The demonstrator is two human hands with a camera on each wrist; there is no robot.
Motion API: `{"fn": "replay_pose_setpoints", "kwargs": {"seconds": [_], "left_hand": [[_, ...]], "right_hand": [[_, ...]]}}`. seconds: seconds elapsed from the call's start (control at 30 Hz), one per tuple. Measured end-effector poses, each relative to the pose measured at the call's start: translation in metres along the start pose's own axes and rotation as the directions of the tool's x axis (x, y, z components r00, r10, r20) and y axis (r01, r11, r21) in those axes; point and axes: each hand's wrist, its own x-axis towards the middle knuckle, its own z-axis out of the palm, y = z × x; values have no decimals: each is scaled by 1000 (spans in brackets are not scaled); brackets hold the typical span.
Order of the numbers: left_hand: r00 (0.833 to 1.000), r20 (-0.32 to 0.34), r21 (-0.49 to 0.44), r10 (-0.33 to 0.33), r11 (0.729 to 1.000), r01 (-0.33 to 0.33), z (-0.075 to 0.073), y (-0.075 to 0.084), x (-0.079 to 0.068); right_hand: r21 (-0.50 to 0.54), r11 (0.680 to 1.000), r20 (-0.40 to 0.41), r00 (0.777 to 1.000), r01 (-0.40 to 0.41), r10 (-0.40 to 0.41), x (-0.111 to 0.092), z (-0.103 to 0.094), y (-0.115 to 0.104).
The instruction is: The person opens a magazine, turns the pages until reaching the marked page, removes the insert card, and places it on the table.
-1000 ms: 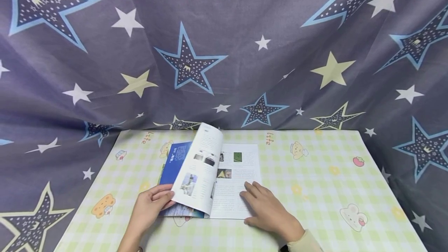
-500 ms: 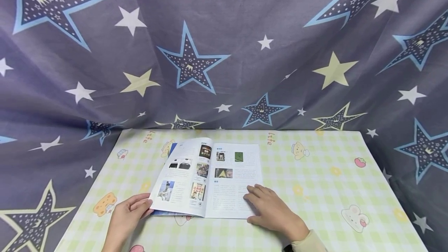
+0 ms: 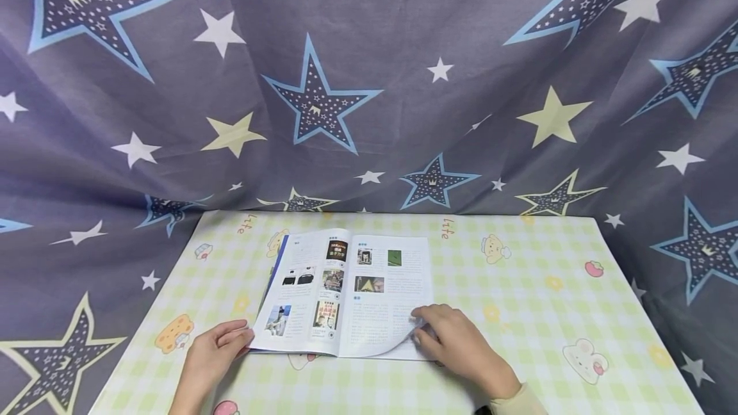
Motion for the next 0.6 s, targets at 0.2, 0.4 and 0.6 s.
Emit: {"fn": "replay_pose_setpoints", "kwargs": {"seconds": [0.2,0.4,0.6], "left_hand": [[1000,-22,38,12,999,-11,-1,1,-1],[1000,-15,13,3,1000,-3,3,6,-2],[999,19,-22,38,999,-38,14,18,-2]], "right_hand": [[-103,992,-187,981,-73,53,1,3,3],[-56,989,-221,968,-136,120,4,5,0],[-27,995,-241,967,-92,83,10,10,-6]]}}
